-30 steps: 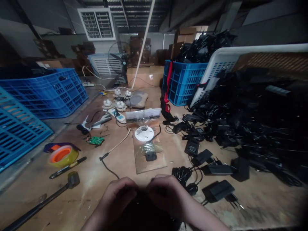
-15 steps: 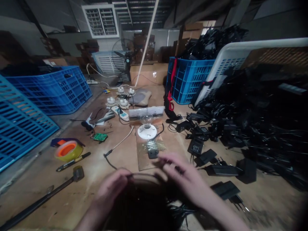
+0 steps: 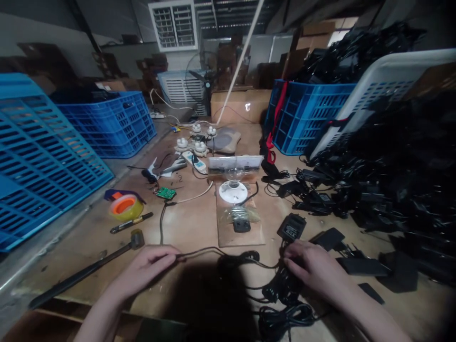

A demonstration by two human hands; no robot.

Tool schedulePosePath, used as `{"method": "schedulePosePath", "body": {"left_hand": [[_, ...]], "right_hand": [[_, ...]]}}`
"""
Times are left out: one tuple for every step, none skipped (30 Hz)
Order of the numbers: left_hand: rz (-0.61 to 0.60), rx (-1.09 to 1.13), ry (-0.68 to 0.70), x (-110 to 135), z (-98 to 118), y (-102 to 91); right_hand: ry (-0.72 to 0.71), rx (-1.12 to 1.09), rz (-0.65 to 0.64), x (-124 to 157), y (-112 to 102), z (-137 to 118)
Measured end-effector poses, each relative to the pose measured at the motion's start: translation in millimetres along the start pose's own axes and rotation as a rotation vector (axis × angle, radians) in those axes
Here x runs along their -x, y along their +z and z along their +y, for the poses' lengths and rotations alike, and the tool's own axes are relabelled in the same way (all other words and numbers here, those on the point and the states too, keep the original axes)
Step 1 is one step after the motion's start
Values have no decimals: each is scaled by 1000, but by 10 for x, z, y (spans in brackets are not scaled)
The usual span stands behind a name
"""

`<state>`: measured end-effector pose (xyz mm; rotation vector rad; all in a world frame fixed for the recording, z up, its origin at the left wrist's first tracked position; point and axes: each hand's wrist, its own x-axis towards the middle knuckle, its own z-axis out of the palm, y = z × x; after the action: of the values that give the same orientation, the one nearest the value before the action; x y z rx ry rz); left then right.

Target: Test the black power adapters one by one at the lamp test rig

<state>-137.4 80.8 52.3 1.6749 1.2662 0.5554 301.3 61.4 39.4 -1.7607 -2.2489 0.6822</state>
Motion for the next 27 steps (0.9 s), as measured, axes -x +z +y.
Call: {"method": "schedulePosePath", "body": {"left_hand": [[5,-113,8,-37,-24,-13],[29,-218,23,-84,-40,-13],[66,-312,47,-135,-42,2],[107,-394,78,-186,-27,38],[146,-463,117,-232,8,97],[172,-517,167,-269,63,179],[186,-553,229,-295,137,284],[188,-570,288,-312,223,409],[180,-560,348,-322,315,548],[150,-545,400,-330,404,695],[125,-548,410,-339,483,841],[104,-572,403,-353,546,979],[91,-612,386,-372,588,1101],[84,-642,375,-393,609,1203],[81,-666,366,-416,613,1283],[82,-679,363,-438,604,1341],[83,-681,367,-459,590,1380],[81,-681,372,-478,575,1403],[78,-684,380,-496,564,1415],[70,-690,392,-514,560,1422],[59,-699,408,-530,563,1426],[44,-709,427,-547,571,1433],[31,-721,447,-565,583,1442],[19,-736,463,-585,595,1454],[11,-752,476,-606,604,1467],[10,-768,478,-628,607,1478],[19,-783,469,-651,604,1482]], "right_hand": [[3,20,19,13,-30,-61],[-14,29,39,14,-48,-144],[-53,28,54,2,-49,-241],[-106,19,57,-22,-30,-344],[-161,8,42,-57,7,-440],[-204,-2,16,-99,60,-520],[-227,-7,-14,-141,122,-579],[-233,-9,-39,-178,187,-612],[-226,-8,-53,-204,247,-622],[-215,-11,-59,-218,297,-613],[-207,-23,-56,-219,332,-591],[-203,-47,-53,-211,351,-562],[-205,-83,-51,-196,355,-534],[-210,-128,-49,-180,346,-511],[-213,-168,-49,-166,331,-497],[-213,-194,-47,-159,313,-494],[-211,-201,-44,-161,297,-501],[-205,-193,-41,-173,285,-518],[-198,-178,-40,-194,279,-539],[-194,-161,-41,-223,276,-564],[-195,-147,-43,-254,277,-590],[-201,-135,-47,-285,280,-614],[-209,-121,-54,-312,281,-635],[-218,-105,-61,-332,281,-652],[-224,-86,-66,-345,277,-662],[-224,-67,-68,-349,270,-665],[-214,-47,-63,-348,260,-658]]}}
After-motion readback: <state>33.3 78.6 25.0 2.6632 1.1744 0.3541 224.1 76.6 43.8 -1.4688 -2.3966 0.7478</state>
